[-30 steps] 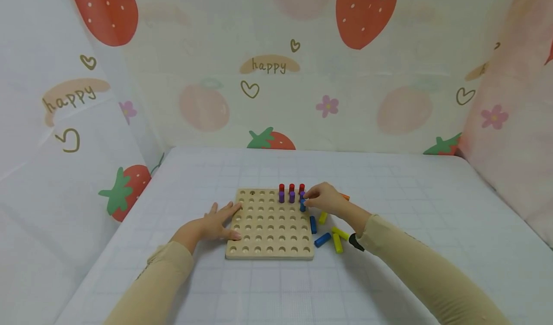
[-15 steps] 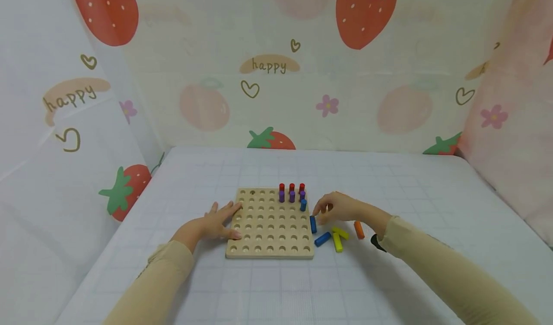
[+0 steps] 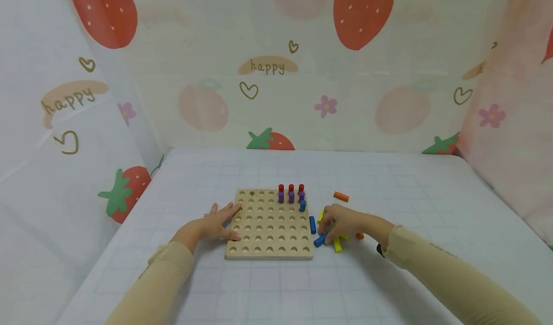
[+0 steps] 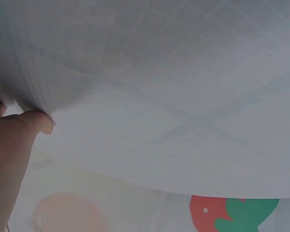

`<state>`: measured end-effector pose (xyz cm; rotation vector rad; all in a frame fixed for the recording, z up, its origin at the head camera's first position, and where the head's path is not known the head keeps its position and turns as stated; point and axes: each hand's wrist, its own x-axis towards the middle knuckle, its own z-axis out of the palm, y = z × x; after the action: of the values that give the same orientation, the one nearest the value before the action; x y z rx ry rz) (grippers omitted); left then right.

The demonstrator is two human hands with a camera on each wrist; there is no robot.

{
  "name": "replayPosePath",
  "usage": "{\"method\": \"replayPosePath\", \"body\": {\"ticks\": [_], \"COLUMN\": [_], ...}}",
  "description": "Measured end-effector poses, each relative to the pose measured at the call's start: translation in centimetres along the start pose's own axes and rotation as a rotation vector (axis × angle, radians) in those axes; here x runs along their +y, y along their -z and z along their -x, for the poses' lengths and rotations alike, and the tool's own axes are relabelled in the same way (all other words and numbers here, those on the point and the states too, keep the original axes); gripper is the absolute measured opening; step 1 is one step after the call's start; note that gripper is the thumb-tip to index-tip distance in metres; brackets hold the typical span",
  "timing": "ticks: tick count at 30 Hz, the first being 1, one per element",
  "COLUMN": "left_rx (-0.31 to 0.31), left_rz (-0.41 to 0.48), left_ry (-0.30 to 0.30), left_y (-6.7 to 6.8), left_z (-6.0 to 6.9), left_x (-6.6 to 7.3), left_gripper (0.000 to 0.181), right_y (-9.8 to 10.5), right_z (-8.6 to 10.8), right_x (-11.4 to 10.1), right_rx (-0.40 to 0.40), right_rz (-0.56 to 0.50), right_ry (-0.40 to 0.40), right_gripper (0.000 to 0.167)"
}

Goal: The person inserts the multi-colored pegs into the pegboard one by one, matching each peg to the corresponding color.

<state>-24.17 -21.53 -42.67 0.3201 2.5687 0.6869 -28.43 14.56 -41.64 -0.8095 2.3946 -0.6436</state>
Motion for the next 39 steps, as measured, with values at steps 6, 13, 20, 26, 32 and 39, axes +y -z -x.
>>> {"method": "replayPosePath", "body": {"ticks": [6, 13, 20, 26, 32, 39], "left_rx": [0.003, -0.004, -0.008, -0.006, -0.003, -0.002], "left_rz": [0.007, -0.003, 0.001, 0.007, -0.001, 0.004], "left_ry": [-0.006, 0.011, -0.002, 0.000, -0.011, 0.000], "left_y": [-0.1, 0.0, 0.0, 0.2, 0.2, 0.2], "left_z": [0.1, 0.3, 0.5, 0.8, 0.7, 0.7], "left_x": [0.1, 0.3, 0.5, 0.7, 0.6, 0.7], "left_gripper": [0.096, 0.095, 0.094, 0.093, 0.095, 0.095], "right_y": [-0.1, 0.3, 1.4, 1.8, 2.1, 1.9], "right_z": [0.1, 0.3, 0.7, 0.5, -0.1, -0.9], "right_x": [0.3, 0.2, -0.2, -0.9, -2.0, -2.8], "right_rx": [0.013, 0.079, 0.199, 0.304, 0.456, 0.495], "right_rz": [0.019, -0.030, -0.064, -0.154, -0.262, -0.338], "right_ry": [0.026, 0.036, 0.099, 0.125, 0.076, 0.012], "right_gripper": [0.009, 0.009, 0.012, 0.025, 0.030, 0.028]}}
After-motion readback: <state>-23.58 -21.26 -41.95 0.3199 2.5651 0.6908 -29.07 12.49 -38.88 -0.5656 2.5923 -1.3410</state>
